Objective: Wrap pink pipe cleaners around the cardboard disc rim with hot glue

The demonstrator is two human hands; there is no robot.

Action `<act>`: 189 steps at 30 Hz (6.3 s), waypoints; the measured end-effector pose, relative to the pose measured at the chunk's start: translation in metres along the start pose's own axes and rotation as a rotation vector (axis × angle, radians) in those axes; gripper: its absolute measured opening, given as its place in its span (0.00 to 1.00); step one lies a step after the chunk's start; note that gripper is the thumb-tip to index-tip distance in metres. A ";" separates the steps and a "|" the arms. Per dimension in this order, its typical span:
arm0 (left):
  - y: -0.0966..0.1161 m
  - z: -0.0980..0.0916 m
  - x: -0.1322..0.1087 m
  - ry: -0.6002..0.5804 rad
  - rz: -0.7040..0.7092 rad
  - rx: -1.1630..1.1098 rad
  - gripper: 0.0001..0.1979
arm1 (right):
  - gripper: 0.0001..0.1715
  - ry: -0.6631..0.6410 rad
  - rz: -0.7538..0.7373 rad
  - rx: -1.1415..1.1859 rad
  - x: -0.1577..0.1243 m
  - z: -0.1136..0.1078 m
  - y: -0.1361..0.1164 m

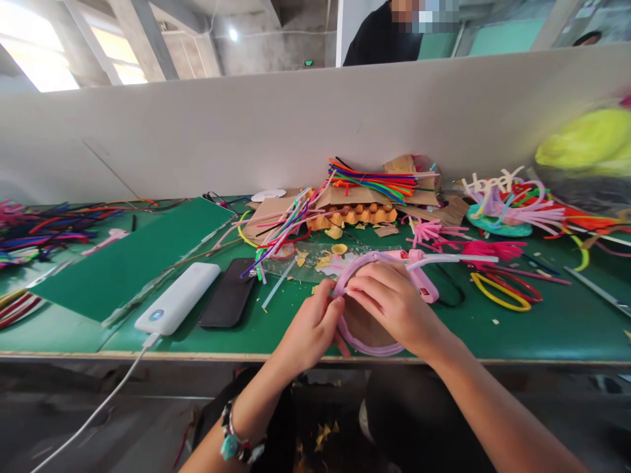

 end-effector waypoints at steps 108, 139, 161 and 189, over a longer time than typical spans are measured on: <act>0.006 -0.003 -0.001 -0.093 -0.029 0.314 0.12 | 0.08 -0.216 0.194 -0.157 0.002 -0.007 0.013; -0.003 -0.002 0.002 -0.154 -0.088 0.156 0.09 | 0.07 -0.185 0.109 -0.199 -0.002 -0.016 0.009; -0.005 0.001 0.000 -0.202 -0.074 0.073 0.04 | 0.07 -0.233 0.244 -0.187 0.000 -0.010 0.013; -0.003 0.000 0.001 -0.074 -0.070 0.161 0.06 | 0.08 -0.131 0.137 -0.312 0.001 -0.013 0.008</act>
Point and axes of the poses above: each hand's wrist, its own x-axis towards the middle knuckle, its own z-axis out of the palm, y = z × x, the point moved 4 cm from there along x, towards the middle knuckle, and after that the axes turned 5 degrees about z, right-handed, at the moved point
